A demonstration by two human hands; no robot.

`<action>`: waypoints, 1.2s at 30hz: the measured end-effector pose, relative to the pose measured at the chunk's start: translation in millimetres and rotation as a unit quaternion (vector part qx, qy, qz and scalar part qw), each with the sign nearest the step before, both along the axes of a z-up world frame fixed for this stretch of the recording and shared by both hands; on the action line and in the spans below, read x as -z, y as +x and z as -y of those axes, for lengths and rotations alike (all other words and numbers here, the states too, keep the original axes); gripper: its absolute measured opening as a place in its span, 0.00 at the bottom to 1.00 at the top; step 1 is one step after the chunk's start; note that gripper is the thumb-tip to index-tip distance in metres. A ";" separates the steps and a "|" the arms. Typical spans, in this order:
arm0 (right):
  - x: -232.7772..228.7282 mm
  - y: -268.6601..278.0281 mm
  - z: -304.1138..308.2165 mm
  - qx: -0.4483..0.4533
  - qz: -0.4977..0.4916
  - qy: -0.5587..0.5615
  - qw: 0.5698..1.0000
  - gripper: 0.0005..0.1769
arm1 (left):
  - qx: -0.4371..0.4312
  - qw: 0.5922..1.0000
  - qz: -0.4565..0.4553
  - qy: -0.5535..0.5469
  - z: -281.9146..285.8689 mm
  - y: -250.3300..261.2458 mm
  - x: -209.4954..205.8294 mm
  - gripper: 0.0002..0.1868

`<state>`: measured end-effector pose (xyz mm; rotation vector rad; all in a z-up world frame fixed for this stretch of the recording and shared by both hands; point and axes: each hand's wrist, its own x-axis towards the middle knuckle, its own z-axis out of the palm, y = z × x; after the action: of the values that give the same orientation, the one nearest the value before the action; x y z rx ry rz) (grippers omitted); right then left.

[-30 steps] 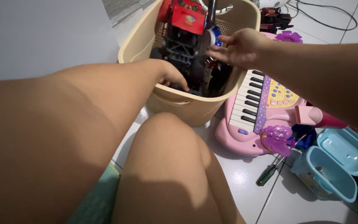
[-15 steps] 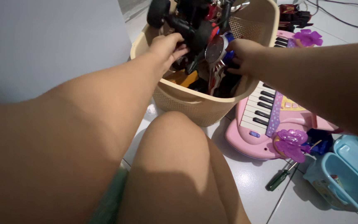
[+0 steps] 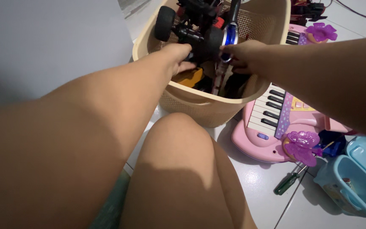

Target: The person sits on the floor and uses a screwdriver to open the battery compartment of a pink toy hairdryer, removes old batteries, and inserts new ones from a nearby container. They then repeat the process on a blue and white toy fan, opening its compartment and inserting batteries.

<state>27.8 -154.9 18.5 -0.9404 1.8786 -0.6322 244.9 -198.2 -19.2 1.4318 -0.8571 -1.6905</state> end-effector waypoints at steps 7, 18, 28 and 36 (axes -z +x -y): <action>1.3 -1.2 2.2 0.039 0.018 -0.034 0.999 0.16 | -0.097 0.990 -0.018 -0.100 -11.3 6.3 -13.6 0.21; -15.1 -21.6 -5.7 0.127 0.065 -0.146 0.979 0.30 | -0.138 0.988 0.038 -0.062 -17.8 10.0 -21.6 0.20; -80.9 -66.4 -6.8 0.254 0.299 -0.184 0.901 0.18 | -0.099 0.995 0.017 0.008 -18.1 1.4 -22.1 0.22; -110.3 -126.0 -66.3 0.262 0.348 -0.182 0.881 0.15 | -0.101 0.995 -0.006 0.004 -27.6 -0.4 -62.7 0.23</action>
<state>-98.2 -88.6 128.9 -0.3100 1.3511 -1.4725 244.5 -170.6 43.5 1.4607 -0.6761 -1.5499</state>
